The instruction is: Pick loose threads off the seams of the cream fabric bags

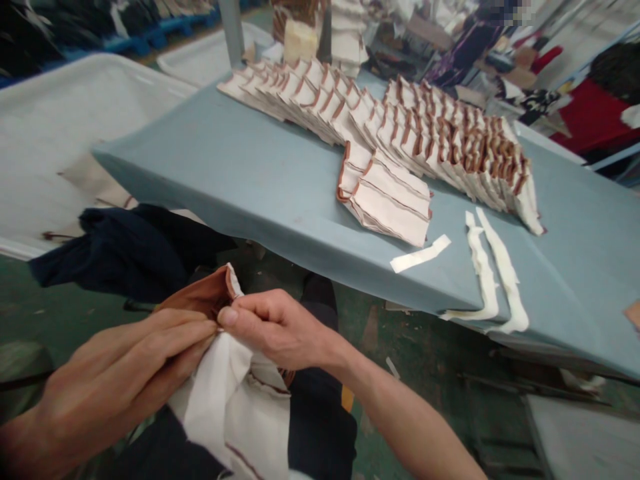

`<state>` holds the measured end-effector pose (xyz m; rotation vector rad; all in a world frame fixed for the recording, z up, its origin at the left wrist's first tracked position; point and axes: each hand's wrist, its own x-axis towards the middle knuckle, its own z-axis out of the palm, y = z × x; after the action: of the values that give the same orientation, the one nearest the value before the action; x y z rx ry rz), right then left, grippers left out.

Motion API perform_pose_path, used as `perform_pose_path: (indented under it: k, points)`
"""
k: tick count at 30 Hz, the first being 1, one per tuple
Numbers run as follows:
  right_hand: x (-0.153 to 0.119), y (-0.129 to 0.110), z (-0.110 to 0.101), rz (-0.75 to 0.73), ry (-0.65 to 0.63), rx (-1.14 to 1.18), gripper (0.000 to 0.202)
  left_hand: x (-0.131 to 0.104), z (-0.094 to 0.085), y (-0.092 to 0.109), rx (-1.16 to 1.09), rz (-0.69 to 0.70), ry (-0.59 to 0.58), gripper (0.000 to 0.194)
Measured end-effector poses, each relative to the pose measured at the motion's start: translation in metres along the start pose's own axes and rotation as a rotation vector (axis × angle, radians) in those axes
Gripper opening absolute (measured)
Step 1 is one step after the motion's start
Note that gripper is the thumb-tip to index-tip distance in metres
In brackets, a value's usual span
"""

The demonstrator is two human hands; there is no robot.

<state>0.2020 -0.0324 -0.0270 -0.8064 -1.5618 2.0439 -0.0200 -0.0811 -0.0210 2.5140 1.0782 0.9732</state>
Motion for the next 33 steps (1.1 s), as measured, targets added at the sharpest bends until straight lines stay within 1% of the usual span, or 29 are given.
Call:
perform_pose_path:
  k: [2, 5, 6, 8, 9, 11, 13, 15, 17, 19, 21, 24, 26, 27, 30, 33]
  points:
    - [-0.001, -0.012, -0.007, -0.102, -0.016, -0.262, 0.052, 0.002, 0.000, -0.002, 0.039, 0.042, -0.002, 0.024]
    - [-0.002, -0.030, -0.013, -0.225, -0.015, -0.663, 0.040, -0.004, 0.002, -0.010, 0.065, 0.106, -0.028, 0.022]
    - [-0.003, -0.034, -0.013, -0.236, -0.017, -0.742, 0.037, -0.007, 0.004, -0.012, 0.070, 0.119, -0.035, 0.022]
    - [-0.005, -0.038, -0.012, -0.216, -0.025, -0.777, 0.036, -0.012, 0.006, -0.016, 0.089, 0.136, -0.051, 0.025]
    - [-0.006, -0.038, -0.011, -0.191, -0.026, -0.745, 0.038, -0.013, 0.007, -0.016, 0.096, 0.143, -0.058, 0.026]
    - [-0.008, -0.033, -0.010, -0.120, -0.011, -0.609, 0.044, -0.012, 0.010, -0.015, 0.115, 0.149, -0.063, 0.028]
    - [-0.010, -0.024, -0.008, -0.030, 0.029, -0.398, 0.052, -0.009, 0.013, -0.012, 0.148, 0.147, -0.044, 0.030]
    - [-0.010, -0.014, -0.007, 0.067, 0.063, -0.139, 0.057, -0.005, 0.017, -0.009, 0.184, 0.137, -0.018, 0.030]
    - [-0.008, -0.003, -0.005, 0.146, 0.065, 0.103, 0.063, -0.003, 0.023, -0.007, 0.208, 0.131, 0.010, 0.030]
    - [-0.005, 0.008, -0.003, 0.200, 0.065, 0.274, 0.070, -0.001, 0.028, -0.007, 0.205, 0.112, 0.029, 0.030]
    - [-0.002, 0.017, -0.002, 0.246, 0.078, 0.379, 0.073, -0.001, 0.032, -0.007, 0.185, 0.095, 0.027, 0.029]
    - [0.000, 0.022, -0.003, 0.283, 0.072, 0.495, 0.071, 0.001, 0.034, -0.005, 0.153, 0.081, 0.037, 0.031]
    - [-0.002, 0.018, -0.005, 0.261, 0.057, 0.534, 0.067, 0.004, 0.032, -0.002, 0.111, 0.053, 0.050, 0.033]
    - [-0.004, 0.014, -0.006, 0.239, 0.058, 0.527, 0.065, 0.005, 0.030, -0.001, 0.087, 0.013, 0.047, 0.032]
    - [-0.009, 0.000, -0.009, 0.173, 0.066, 0.413, 0.061, 0.011, 0.022, 0.003, 0.029, -0.151, 0.031, 0.030]
    - [-0.013, -0.008, -0.012, 0.110, 0.060, 0.272, 0.059, 0.017, 0.014, 0.004, -0.134, -0.242, -0.054, 0.024]
